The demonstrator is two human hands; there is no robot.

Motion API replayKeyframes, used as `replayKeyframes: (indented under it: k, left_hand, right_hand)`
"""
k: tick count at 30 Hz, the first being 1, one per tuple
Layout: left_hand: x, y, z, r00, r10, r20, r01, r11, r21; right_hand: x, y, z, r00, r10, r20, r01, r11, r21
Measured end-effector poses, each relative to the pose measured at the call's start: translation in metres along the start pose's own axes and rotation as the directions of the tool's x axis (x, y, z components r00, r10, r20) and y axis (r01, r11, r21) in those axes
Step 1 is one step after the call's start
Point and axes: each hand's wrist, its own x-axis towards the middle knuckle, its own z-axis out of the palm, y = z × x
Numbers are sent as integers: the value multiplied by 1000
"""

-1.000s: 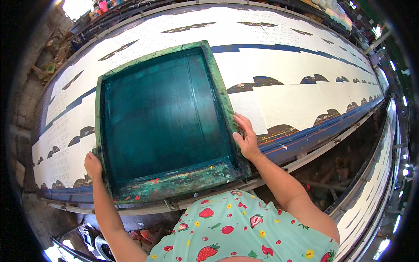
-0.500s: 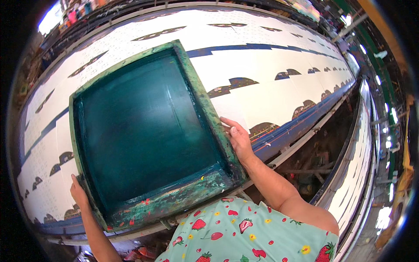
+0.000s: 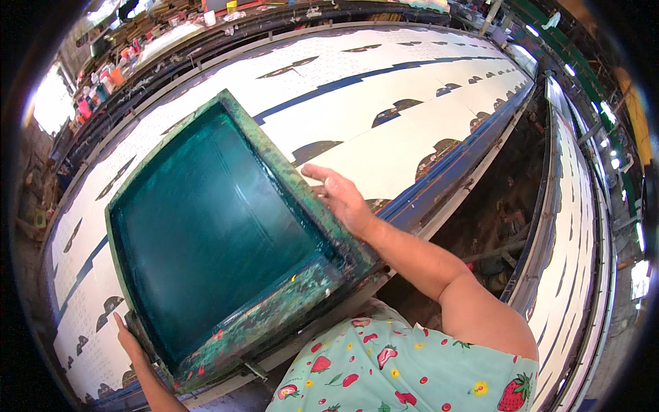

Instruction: The person uses a squeegee to pull green ink across a screen printing frame placed over a long sheet of paper with a repeating pattern. The person repeatedly repositions the frame and repeats the squeegee motion to print successive sections of the pattern.

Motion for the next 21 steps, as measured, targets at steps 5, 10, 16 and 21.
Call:
replayKeyframes:
  k: [5,10,16,21]
  left_hand:
    - [-102,88,92,976,-86,202,135,961,-241]
    - [-175,132,201,957,-28,289,117,948,-294]
    - [-244,142,345,964,-38,263,129,932,-340]
    - [-319,164,468,971,-26,238,127,897,-423]
  right_hand:
    - [31,-45,-114,998,-31,46,38,989,-143]
    - [63,-100,-254,992,52,112,-30,981,-191]
    - [91,-138,-417,987,153,50,-129,938,-321]
    - [94,-146,-547,997,56,-61,-72,950,-303]
